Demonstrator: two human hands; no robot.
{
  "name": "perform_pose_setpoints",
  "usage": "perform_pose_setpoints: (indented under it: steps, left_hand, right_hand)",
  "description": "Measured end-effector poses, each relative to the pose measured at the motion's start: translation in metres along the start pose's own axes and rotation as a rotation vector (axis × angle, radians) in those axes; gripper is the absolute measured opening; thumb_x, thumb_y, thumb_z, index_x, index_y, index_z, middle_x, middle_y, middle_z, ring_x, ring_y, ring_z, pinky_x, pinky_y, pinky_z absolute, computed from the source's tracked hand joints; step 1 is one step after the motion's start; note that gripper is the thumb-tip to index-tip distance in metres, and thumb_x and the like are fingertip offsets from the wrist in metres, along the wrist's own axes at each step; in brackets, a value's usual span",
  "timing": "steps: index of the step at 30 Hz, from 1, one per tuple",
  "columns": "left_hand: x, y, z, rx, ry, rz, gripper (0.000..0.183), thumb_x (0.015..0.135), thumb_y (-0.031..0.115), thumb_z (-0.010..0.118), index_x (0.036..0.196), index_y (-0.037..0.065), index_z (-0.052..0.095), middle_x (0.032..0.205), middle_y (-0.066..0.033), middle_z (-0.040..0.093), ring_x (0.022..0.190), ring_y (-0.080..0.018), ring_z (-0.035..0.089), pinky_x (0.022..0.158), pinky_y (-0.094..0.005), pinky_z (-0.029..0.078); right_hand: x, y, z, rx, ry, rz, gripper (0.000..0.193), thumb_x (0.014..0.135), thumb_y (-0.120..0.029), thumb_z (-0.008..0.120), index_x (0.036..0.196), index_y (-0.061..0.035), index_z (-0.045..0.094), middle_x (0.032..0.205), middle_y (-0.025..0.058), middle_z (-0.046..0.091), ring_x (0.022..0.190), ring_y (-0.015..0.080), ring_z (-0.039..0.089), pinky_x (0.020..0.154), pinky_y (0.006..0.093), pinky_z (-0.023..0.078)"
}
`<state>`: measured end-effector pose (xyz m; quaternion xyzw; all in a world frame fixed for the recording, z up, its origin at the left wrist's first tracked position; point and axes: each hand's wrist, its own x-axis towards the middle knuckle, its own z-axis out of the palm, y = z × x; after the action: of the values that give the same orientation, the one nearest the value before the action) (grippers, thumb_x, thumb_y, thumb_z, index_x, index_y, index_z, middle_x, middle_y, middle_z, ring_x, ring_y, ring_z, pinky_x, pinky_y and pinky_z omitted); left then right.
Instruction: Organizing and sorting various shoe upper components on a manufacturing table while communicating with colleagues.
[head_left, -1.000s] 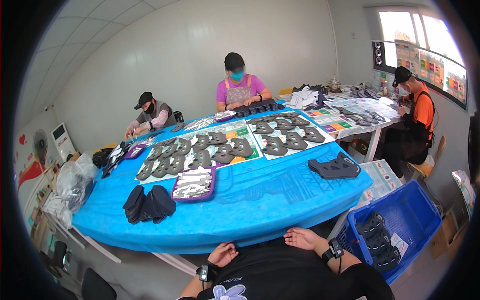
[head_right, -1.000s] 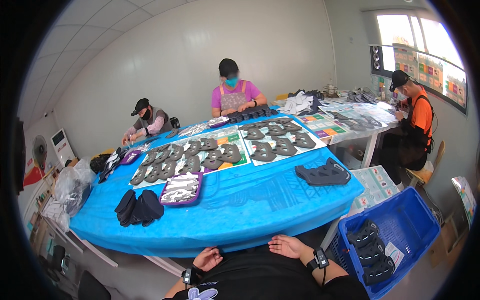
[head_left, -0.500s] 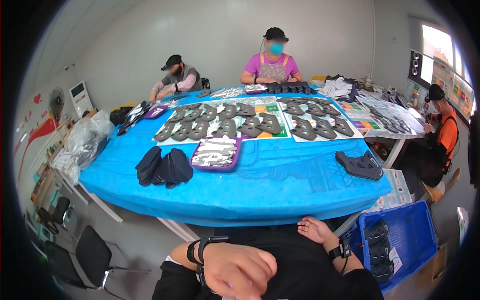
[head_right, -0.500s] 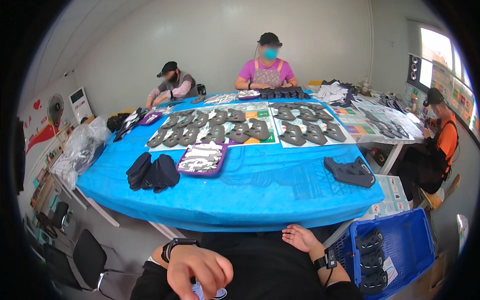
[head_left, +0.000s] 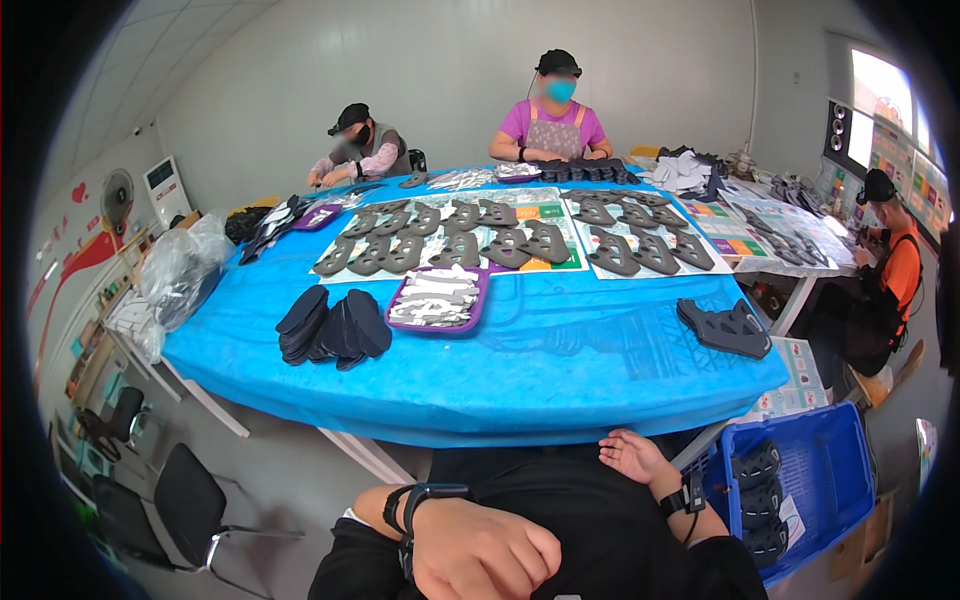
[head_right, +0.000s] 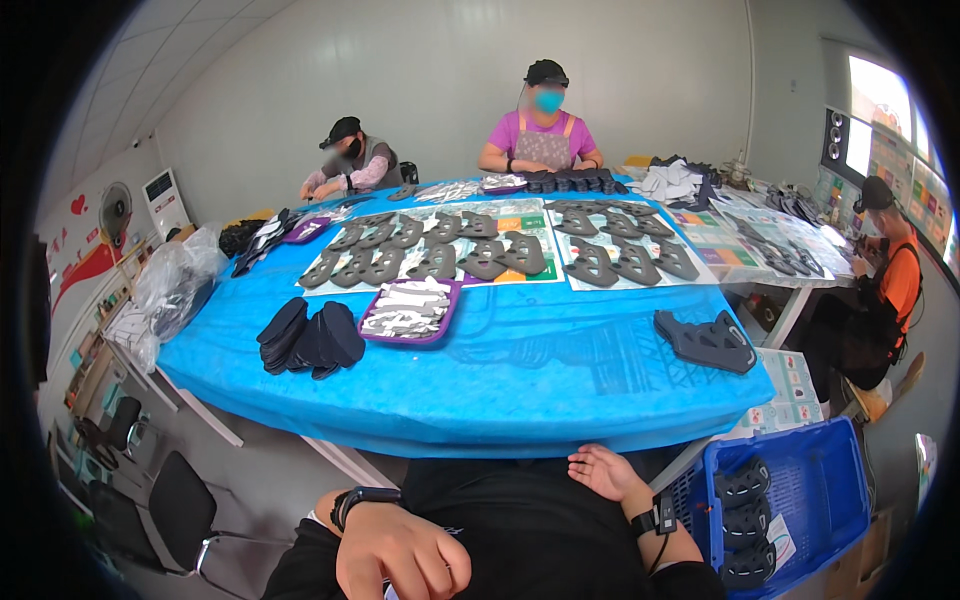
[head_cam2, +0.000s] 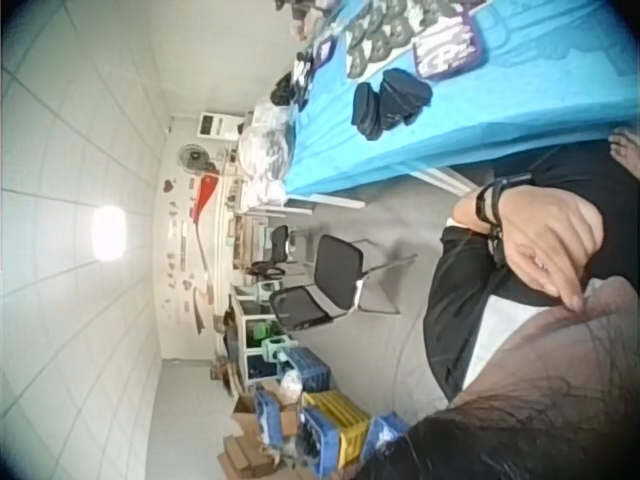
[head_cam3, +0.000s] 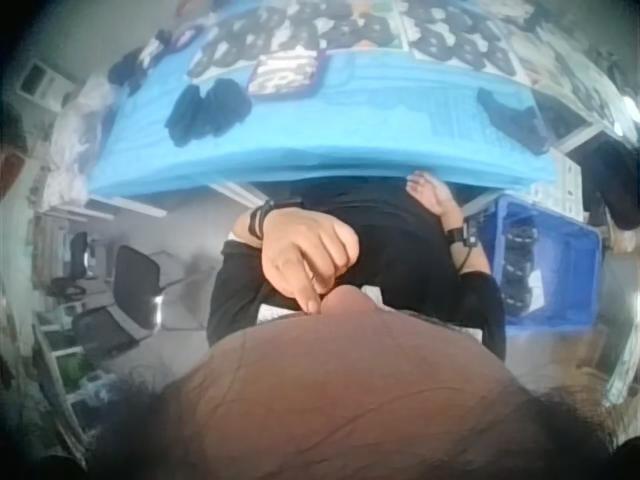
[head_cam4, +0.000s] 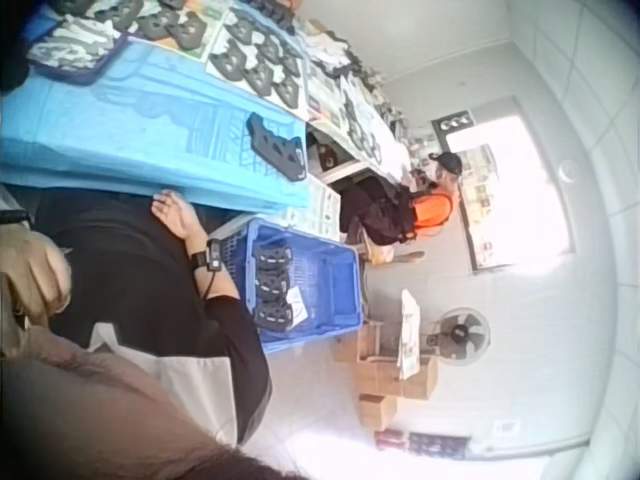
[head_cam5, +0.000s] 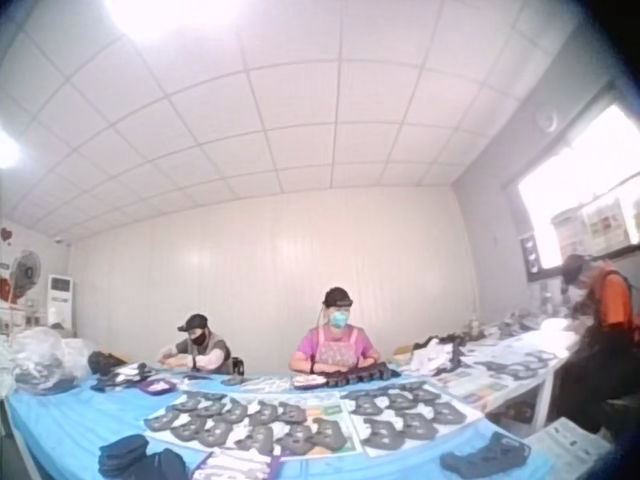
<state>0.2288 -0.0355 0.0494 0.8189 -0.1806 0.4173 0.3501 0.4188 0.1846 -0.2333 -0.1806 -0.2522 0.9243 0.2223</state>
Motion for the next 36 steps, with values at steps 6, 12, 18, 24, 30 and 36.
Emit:
perform_pose_setpoints:
  steps: [6,12,18,24,30,36]
  left_hand:
    - [0.002,0.000,0.002,0.016,0.039,0.043,0.025,0.076,0.008,0.052,0.102,0.006,0.051,0.065,-0.0077,0.054,0.048,-0.0183,0.046,0.049,-0.0298,0.033]
    - [-0.034,-0.003,-0.006,-0.064,-0.073,-0.157,0.019,0.081,0.011,0.044,0.089,0.000,0.057,0.069,-0.0080,0.053,0.060,-0.0239,0.049,0.065,-0.0353,0.037]
    - [-0.190,-0.067,-0.016,-0.459,0.707,-0.789,0.035,0.078,0.027,0.053,0.097,-0.002,0.052,0.077,-0.0072,0.052,0.080,-0.0194,0.046,0.072,-0.0309,0.035]
    - [-0.328,-0.107,-0.012,-0.960,1.554,-0.576,0.019,0.082,0.011,0.046,0.096,0.000,0.051,0.090,-0.0144,0.057,0.083,-0.0251,0.057,0.081,-0.0355,0.044]
    - [-0.347,-0.111,-0.008,-0.784,1.527,-0.726,0.019,0.082,0.015,0.045,0.093,0.001,0.054,0.091,-0.0135,0.058,0.086,-0.0253,0.056,0.083,-0.0364,0.042]
    - [-0.345,-0.106,-0.008,-0.791,1.513,-0.643,0.019,0.081,0.015,0.048,0.091,0.000,0.055,0.090,-0.0121,0.059,0.086,-0.0237,0.056,0.083,-0.0357,0.042]
  right_hand:
    - [0.002,0.000,-0.001,-0.014,-0.031,0.008,0.020,0.086,-0.018,0.040,0.094,-0.0030,0.050,0.096,0.0156,0.054,0.091,0.0267,0.051,0.085,0.0395,0.039]
    - [0.003,0.002,-0.001,-0.008,-0.050,-0.003,0.020,0.085,-0.018,0.041,0.094,-0.0029,0.050,0.096,0.0154,0.054,0.091,0.0266,0.051,0.085,0.0394,0.039]
    - [0.003,0.002,-0.008,0.009,-0.050,0.014,0.019,0.084,-0.017,0.042,0.093,-0.0034,0.051,0.097,0.0157,0.054,0.092,0.0271,0.051,0.087,0.0398,0.037]
    - [0.007,0.002,-0.013,0.023,-0.081,0.034,0.018,0.084,-0.015,0.043,0.094,-0.0024,0.050,0.098,0.0167,0.053,0.093,0.0286,0.051,0.087,0.0401,0.038]
    - [0.008,0.004,-0.010,0.037,-0.086,0.032,0.018,0.083,-0.015,0.043,0.095,-0.0024,0.050,0.098,0.0166,0.053,0.093,0.0286,0.051,0.087,0.0402,0.038]
    - [0.007,0.003,-0.012,0.029,-0.086,0.034,0.019,0.084,-0.015,0.042,0.095,-0.0023,0.049,0.098,0.0165,0.053,0.093,0.0286,0.051,0.086,0.0399,0.038]
